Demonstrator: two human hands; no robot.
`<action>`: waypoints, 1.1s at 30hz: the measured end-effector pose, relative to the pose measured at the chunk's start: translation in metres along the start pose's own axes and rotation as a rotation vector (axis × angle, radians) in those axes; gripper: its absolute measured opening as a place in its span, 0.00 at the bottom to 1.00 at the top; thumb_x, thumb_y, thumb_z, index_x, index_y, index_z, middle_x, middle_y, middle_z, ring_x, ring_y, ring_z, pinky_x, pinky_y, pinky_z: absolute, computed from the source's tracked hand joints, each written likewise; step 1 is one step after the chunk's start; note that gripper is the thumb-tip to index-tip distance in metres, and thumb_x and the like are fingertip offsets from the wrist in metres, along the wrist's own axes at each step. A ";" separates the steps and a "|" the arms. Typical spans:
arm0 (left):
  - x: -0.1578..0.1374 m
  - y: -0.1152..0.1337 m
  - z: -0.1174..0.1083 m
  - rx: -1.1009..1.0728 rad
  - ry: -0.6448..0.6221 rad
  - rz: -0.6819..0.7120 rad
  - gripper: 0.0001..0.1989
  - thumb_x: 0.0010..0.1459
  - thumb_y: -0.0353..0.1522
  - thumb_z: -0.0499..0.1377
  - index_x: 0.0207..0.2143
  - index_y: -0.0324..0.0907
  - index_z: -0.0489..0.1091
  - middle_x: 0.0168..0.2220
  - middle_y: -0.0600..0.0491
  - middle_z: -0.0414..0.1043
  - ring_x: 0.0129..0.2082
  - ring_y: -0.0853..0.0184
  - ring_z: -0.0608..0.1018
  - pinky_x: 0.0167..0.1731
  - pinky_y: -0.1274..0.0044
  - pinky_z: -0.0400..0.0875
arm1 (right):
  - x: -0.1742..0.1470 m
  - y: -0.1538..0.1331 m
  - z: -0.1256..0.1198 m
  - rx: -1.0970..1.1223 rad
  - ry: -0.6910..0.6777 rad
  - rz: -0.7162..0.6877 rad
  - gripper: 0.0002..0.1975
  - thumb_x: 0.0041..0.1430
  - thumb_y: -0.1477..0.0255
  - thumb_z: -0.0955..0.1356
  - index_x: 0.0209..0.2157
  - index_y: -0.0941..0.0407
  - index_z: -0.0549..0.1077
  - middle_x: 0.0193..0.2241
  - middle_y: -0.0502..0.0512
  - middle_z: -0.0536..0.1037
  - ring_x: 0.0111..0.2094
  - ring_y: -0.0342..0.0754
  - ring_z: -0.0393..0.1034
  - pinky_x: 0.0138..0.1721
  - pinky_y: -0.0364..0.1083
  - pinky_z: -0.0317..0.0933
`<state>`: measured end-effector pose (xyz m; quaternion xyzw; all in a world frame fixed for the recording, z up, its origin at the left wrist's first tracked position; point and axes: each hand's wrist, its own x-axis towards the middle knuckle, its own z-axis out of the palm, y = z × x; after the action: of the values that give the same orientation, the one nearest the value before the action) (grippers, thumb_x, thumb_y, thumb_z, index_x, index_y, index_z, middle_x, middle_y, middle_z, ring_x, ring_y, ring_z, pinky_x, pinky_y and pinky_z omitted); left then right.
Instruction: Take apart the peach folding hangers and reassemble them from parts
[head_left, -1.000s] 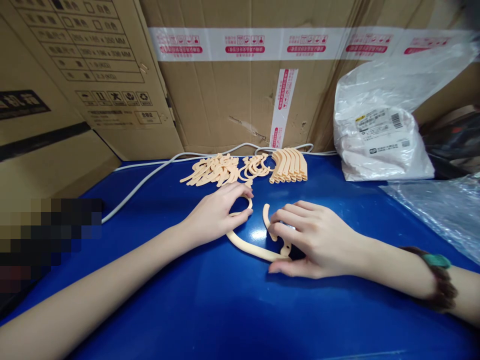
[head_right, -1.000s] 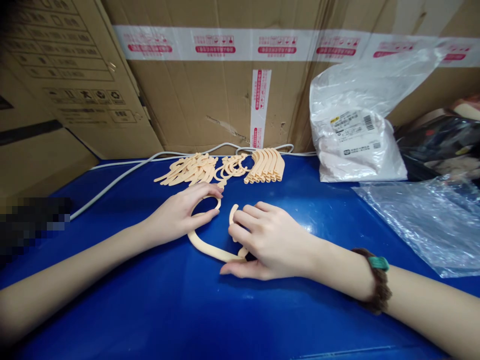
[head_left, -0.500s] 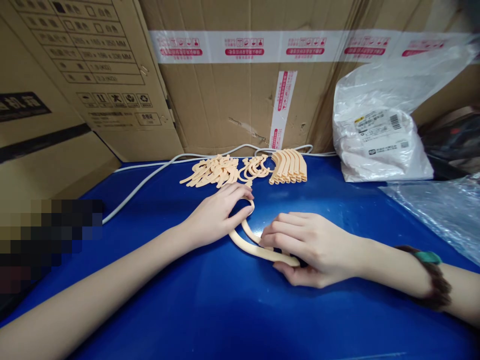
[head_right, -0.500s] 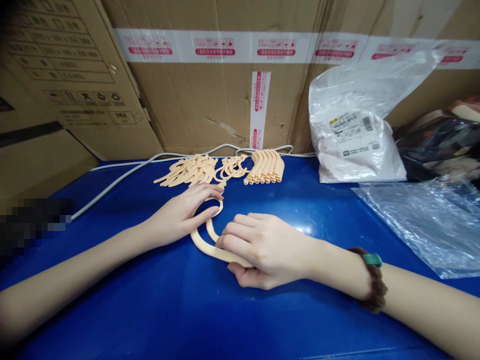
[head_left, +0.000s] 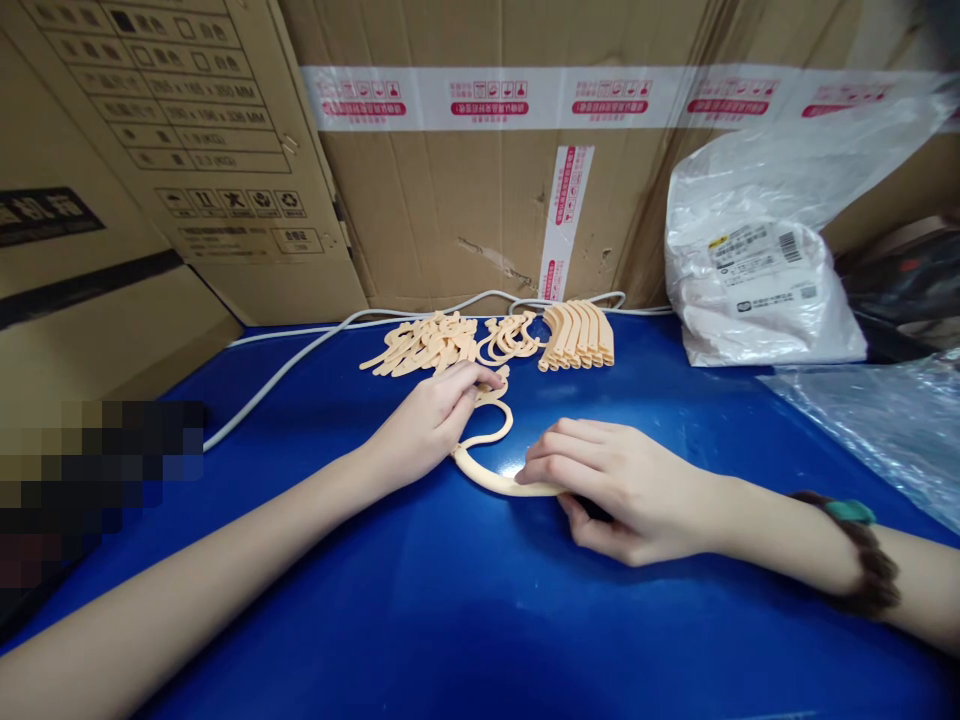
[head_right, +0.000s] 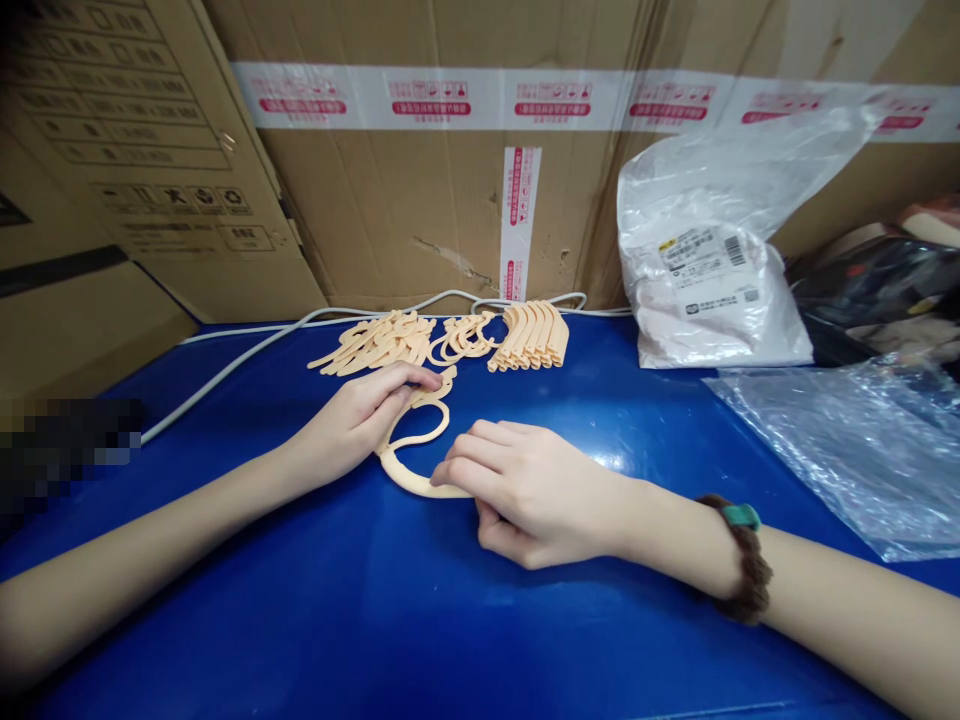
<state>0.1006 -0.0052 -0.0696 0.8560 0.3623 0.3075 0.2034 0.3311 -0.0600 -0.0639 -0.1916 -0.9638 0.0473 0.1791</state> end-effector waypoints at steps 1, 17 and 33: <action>0.000 0.000 0.000 0.001 0.004 0.004 0.13 0.66 0.28 0.45 0.45 0.40 0.68 0.46 0.48 0.73 0.48 0.64 0.74 0.50 0.71 0.68 | 0.000 0.000 0.000 -0.002 -0.002 0.006 0.15 0.56 0.80 0.62 0.45 0.62 0.70 0.38 0.59 0.75 0.36 0.50 0.64 0.40 0.48 0.61; 0.002 -0.009 0.002 -0.011 0.002 0.152 0.18 0.56 0.19 0.45 0.42 0.39 0.68 0.46 0.48 0.73 0.49 0.66 0.74 0.51 0.69 0.68 | 0.000 0.008 0.001 -0.029 0.025 0.111 0.17 0.55 0.86 0.58 0.44 0.61 0.68 0.39 0.60 0.73 0.41 0.52 0.62 0.42 0.50 0.58; 0.000 -0.005 0.001 0.113 -0.048 0.178 0.17 0.57 0.20 0.48 0.44 0.42 0.68 0.50 0.49 0.70 0.53 0.64 0.70 0.55 0.67 0.64 | -0.001 0.013 0.002 -0.128 0.145 0.367 0.08 0.66 0.73 0.59 0.38 0.57 0.69 0.36 0.54 0.73 0.32 0.46 0.66 0.34 0.47 0.58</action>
<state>0.0990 -0.0027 -0.0733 0.9020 0.2969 0.2829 0.1351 0.3362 -0.0483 -0.0680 -0.3780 -0.8984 0.0039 0.2237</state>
